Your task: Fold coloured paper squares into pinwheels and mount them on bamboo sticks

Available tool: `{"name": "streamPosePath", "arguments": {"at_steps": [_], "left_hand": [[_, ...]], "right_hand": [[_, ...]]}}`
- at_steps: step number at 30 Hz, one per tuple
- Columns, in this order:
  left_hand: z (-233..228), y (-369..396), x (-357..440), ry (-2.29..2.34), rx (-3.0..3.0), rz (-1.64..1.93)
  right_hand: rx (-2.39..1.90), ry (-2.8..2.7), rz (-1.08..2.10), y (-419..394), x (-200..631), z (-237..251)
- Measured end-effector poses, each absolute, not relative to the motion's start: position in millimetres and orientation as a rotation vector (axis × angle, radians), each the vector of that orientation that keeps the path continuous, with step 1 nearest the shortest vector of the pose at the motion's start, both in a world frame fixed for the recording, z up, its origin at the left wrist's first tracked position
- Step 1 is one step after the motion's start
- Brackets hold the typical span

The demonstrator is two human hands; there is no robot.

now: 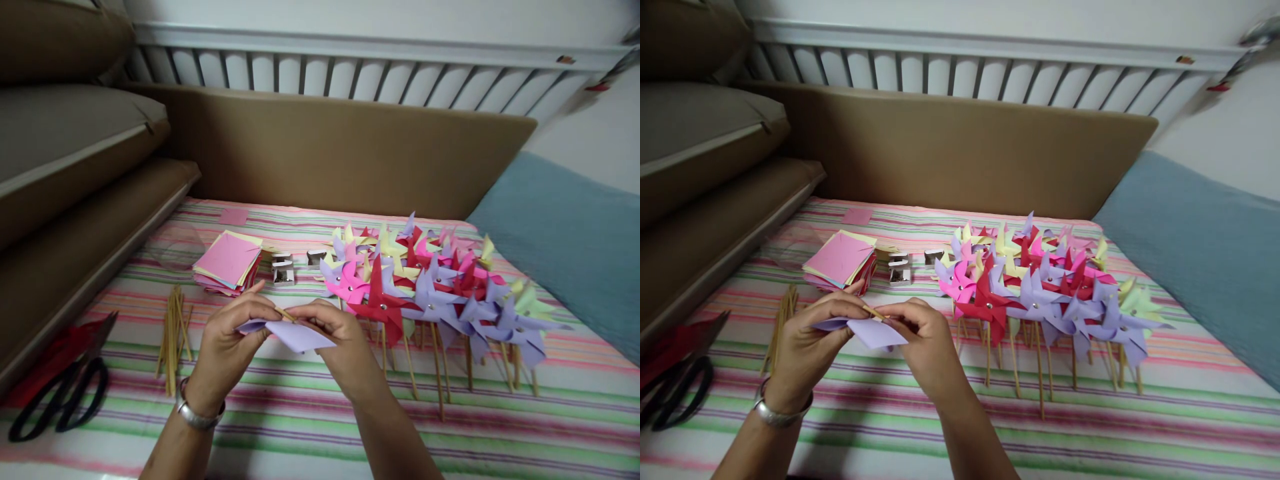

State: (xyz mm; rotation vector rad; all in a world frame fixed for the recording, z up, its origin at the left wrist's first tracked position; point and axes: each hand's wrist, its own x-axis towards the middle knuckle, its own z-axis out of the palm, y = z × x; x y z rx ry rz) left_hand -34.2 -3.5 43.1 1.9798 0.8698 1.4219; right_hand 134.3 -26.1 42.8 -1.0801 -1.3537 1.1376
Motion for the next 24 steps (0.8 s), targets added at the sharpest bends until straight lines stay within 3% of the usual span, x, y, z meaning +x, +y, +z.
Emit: {"name": "streamPosePath", "arguments": {"at_steps": [24], "left_hand": [[51.2, -5.8, -34.7, 0.88, 1.699, 1.337]], "right_hand": [[-1.114, -1.527, 0.928, -28.6, 134.0, 49.0]]}}
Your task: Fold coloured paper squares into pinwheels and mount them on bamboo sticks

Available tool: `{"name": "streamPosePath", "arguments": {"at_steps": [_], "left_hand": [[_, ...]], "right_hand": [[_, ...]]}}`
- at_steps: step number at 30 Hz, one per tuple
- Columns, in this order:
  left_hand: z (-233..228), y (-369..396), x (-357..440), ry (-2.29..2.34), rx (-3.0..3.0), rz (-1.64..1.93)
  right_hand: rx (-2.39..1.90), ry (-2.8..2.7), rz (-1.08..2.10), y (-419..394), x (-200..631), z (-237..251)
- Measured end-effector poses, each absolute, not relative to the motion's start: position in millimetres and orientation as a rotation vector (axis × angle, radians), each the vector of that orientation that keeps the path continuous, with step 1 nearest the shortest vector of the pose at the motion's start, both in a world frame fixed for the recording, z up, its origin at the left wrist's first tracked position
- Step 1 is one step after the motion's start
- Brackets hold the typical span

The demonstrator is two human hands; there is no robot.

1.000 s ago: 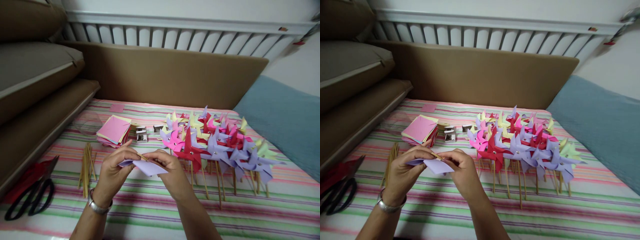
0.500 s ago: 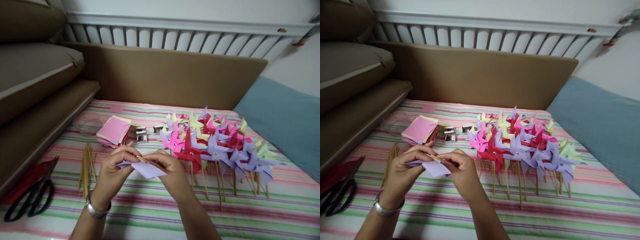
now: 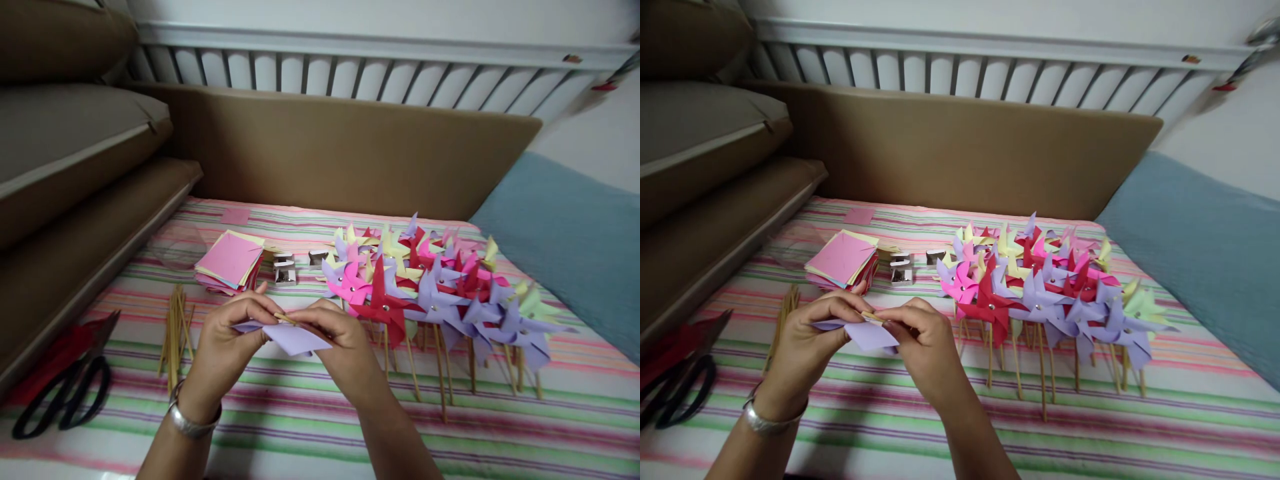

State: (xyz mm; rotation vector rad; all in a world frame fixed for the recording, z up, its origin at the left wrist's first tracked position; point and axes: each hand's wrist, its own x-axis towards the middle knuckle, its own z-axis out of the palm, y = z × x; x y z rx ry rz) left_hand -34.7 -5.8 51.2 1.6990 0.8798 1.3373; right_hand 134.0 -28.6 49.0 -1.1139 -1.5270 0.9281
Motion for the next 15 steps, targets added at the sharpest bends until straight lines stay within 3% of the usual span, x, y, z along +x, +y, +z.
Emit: {"name": "streamPosePath", "arguments": {"at_steps": [15], "left_hand": [[50.2, -5.6, -36.9, 0.873, 1.676, 1.347]], "right_hand": [[-1.096, -1.453, 0.975, -31.3, 129.7, 49.0]]}}
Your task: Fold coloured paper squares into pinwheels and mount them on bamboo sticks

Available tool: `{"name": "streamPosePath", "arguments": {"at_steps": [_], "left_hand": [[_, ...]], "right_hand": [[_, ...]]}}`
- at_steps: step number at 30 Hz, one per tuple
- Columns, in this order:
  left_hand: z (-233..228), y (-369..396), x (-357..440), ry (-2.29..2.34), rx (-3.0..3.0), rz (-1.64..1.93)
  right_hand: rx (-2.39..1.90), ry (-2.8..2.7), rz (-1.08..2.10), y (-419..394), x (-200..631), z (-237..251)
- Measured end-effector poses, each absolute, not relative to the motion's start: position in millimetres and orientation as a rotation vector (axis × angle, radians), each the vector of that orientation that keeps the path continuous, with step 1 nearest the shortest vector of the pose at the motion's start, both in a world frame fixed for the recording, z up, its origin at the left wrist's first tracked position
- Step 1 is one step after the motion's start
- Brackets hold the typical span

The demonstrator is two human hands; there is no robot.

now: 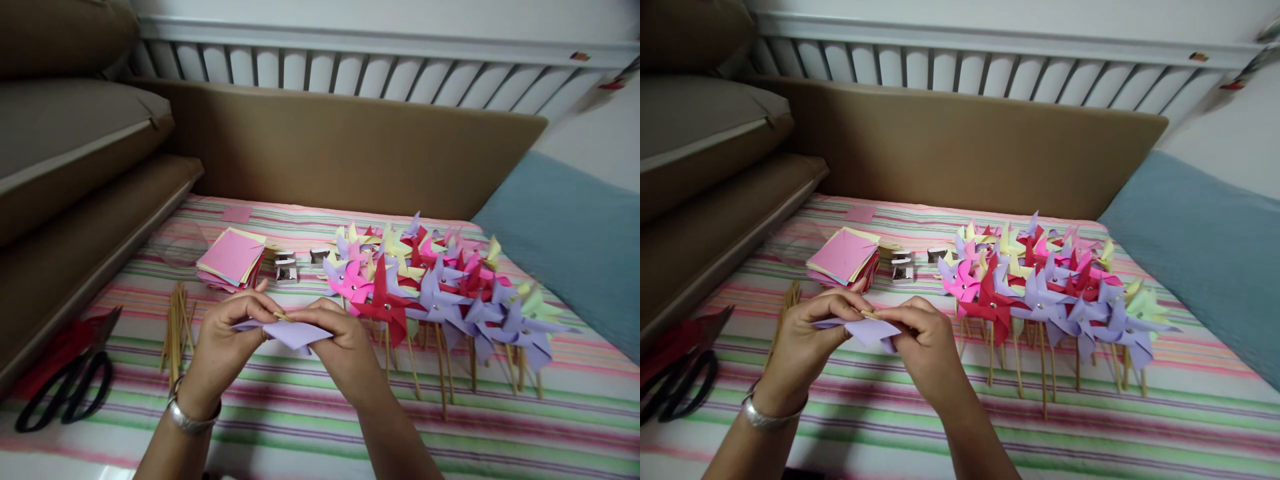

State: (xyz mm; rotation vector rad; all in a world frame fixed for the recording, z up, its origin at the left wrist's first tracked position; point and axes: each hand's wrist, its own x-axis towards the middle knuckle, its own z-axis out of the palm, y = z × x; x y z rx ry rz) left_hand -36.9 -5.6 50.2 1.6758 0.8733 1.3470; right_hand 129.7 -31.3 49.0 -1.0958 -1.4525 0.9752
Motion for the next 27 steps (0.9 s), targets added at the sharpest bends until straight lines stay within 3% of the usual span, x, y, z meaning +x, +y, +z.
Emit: {"name": "streamPosePath", "arguments": {"at_steps": [27], "left_hand": [[54.8, -7.7, -35.8, 0.893, 1.66, 1.368]], "right_hand": [[-1.081, -1.48, 0.909, -32.3, 126.8, 50.2]]}}
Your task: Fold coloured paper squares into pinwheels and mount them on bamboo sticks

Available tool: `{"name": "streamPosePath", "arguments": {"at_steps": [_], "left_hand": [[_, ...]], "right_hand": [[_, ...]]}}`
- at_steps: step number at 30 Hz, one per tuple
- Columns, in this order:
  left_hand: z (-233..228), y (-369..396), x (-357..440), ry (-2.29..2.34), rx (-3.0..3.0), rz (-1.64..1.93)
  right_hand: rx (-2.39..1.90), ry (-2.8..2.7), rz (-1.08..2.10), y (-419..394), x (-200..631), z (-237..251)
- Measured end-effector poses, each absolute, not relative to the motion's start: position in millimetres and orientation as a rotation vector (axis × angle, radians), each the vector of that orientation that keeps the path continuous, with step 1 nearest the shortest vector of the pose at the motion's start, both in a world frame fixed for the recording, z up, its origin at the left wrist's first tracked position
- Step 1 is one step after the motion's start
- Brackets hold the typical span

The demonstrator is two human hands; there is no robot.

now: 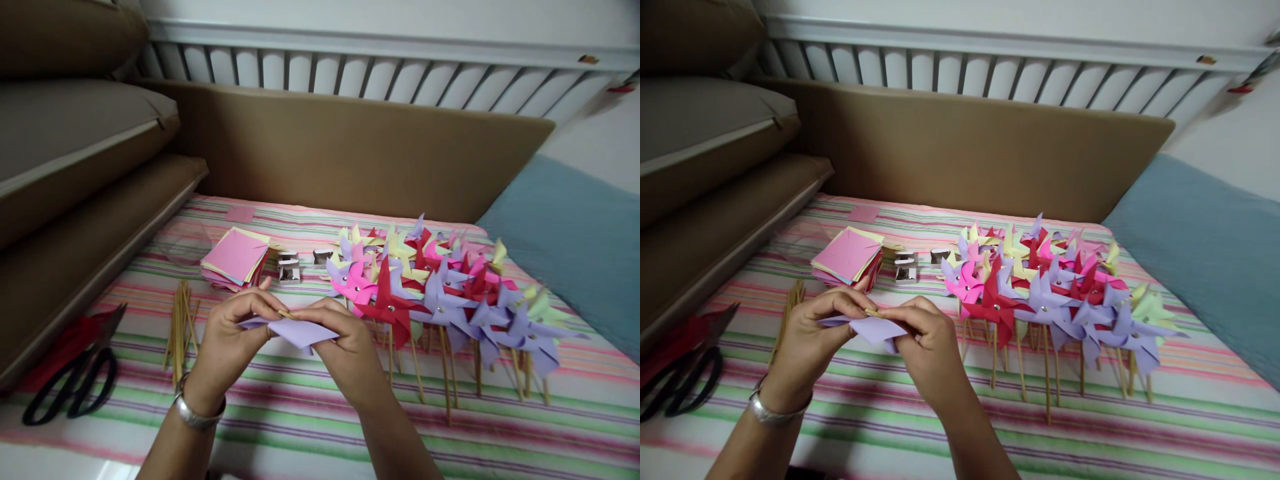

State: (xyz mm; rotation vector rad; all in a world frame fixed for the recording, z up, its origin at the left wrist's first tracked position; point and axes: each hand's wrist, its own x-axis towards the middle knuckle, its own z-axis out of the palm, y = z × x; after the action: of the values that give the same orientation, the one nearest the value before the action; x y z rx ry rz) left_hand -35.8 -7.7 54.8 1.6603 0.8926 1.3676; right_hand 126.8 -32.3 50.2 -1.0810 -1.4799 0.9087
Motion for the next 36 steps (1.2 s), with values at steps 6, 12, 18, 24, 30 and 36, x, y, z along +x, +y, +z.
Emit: {"name": "streamPosePath", "arguments": {"at_steps": [6, 12, 18, 24, 30, 36], "left_hand": [[55.8, -7.1, -35.4, 0.89, 1.667, 1.375], [55.7, -8.3, -36.6, 0.874, 1.678, 1.367], [56.7, -9.5, -37.0, 0.894, 1.668, 1.363], [55.1, -9.3, -37.2, 0.88, 1.675, 1.37], [55.4, -8.7, -36.5, 0.85, 1.67, 1.385], [51.9, -7.7, -37.0, 0.84, 1.654, 1.386]], "right_hand": [[-1.07, -1.499, 0.84, -32.8, 126.8, 52.6], [-1.058, -1.513, 0.803, -34.2, 126.1, 51.5], [-1.065, -1.512, 0.775, -35.7, 124.4, 53.1], [-1.054, -1.51, 0.731, -35.5, 123.1, 53.5], [-1.071, -1.511, 0.74, -36.0, 122.3, 52.4], [-1.064, -1.503, 0.732, -36.7, 122.0, 51.9]]}}
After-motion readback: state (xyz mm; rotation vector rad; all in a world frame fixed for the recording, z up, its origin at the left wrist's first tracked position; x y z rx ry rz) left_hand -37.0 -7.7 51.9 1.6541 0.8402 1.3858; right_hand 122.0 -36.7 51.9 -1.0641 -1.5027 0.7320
